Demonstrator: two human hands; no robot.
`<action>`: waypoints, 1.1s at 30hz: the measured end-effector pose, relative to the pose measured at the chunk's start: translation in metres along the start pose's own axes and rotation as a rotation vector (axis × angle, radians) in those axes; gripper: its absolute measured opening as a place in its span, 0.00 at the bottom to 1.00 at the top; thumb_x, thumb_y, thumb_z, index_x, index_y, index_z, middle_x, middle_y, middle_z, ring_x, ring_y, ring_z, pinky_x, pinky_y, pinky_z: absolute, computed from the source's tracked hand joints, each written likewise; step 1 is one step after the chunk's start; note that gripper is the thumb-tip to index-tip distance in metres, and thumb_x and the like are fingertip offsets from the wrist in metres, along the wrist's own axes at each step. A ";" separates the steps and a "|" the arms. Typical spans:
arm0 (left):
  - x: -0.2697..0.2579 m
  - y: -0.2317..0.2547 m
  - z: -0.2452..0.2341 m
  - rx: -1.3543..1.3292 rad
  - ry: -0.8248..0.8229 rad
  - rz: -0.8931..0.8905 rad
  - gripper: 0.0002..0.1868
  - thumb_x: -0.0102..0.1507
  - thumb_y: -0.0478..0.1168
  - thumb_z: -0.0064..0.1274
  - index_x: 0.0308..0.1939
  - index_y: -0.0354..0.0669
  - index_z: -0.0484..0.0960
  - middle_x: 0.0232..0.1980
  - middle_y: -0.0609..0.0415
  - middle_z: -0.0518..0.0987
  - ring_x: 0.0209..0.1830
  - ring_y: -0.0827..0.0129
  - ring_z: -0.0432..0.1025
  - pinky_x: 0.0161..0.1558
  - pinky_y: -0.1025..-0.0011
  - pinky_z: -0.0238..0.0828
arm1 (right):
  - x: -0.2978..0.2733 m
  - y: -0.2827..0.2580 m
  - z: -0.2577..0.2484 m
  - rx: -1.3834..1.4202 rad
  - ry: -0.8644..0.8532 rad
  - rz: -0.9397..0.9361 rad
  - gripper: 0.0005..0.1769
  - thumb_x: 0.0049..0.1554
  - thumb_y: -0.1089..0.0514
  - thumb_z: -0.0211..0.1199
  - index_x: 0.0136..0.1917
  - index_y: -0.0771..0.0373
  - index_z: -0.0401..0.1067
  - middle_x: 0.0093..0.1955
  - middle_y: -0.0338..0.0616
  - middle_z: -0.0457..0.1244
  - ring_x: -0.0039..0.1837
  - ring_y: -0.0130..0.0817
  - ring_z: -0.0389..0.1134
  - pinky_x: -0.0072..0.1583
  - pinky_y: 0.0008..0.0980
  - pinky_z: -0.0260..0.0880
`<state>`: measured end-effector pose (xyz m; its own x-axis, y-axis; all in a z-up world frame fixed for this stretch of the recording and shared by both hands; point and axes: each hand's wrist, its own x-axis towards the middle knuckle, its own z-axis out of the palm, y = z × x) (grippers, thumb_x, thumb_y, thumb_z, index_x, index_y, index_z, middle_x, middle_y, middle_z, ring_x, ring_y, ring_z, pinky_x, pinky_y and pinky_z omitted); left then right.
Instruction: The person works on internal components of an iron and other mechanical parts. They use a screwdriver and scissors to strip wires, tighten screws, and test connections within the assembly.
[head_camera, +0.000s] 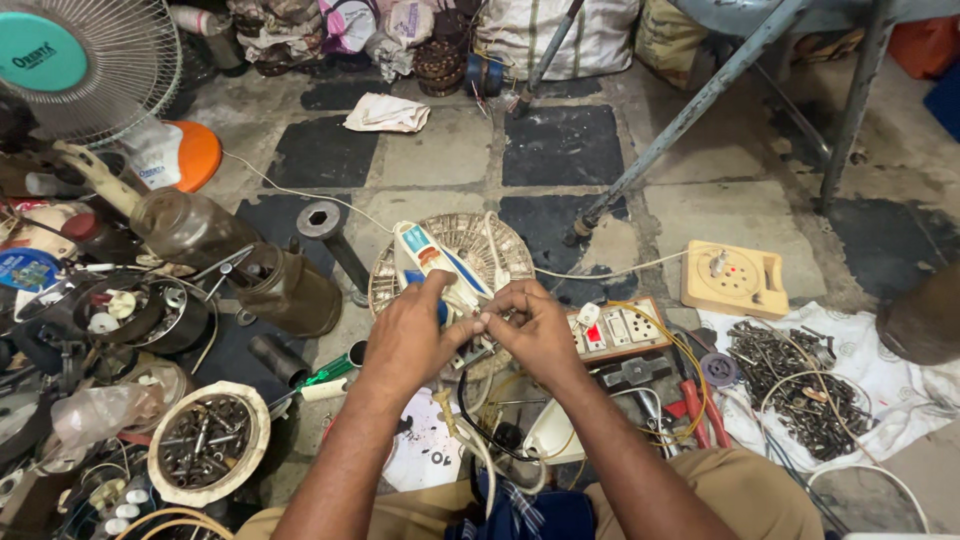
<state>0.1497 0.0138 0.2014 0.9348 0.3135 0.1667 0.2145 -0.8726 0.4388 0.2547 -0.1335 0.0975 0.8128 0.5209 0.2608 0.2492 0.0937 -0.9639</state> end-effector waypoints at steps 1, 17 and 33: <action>-0.001 -0.001 0.000 -0.019 0.020 0.026 0.36 0.53 0.56 0.68 0.60 0.47 0.73 0.46 0.39 0.81 0.49 0.44 0.76 0.48 0.51 0.71 | 0.001 0.000 0.000 0.000 0.001 -0.001 0.02 0.53 0.64 0.70 0.42 0.63 0.80 0.51 0.35 0.64 0.41 0.16 0.60 0.42 0.18 0.61; -0.011 -0.006 0.002 0.004 0.070 0.009 0.32 0.56 0.59 0.63 0.59 0.50 0.76 0.40 0.43 0.81 0.43 0.48 0.77 0.46 0.53 0.72 | -0.080 -0.015 -0.009 0.683 0.287 0.851 0.23 0.62 0.62 0.49 0.71 0.64 0.61 0.41 0.48 0.69 0.42 0.37 0.69 0.45 0.34 0.73; -0.016 -0.012 0.000 0.004 0.100 0.089 0.33 0.55 0.61 0.64 0.57 0.48 0.77 0.43 0.43 0.83 0.46 0.48 0.78 0.46 0.53 0.72 | -0.108 -0.049 0.005 -0.339 0.176 0.002 0.20 0.57 0.60 0.65 0.63 0.59 0.76 0.54 0.49 0.73 0.54 0.33 0.75 0.55 0.32 0.73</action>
<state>0.1318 0.0192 0.1935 0.9174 0.2707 0.2916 0.1336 -0.8999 0.4151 0.1518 -0.1907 0.1164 0.8842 0.3642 0.2925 0.3836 -0.2088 -0.8996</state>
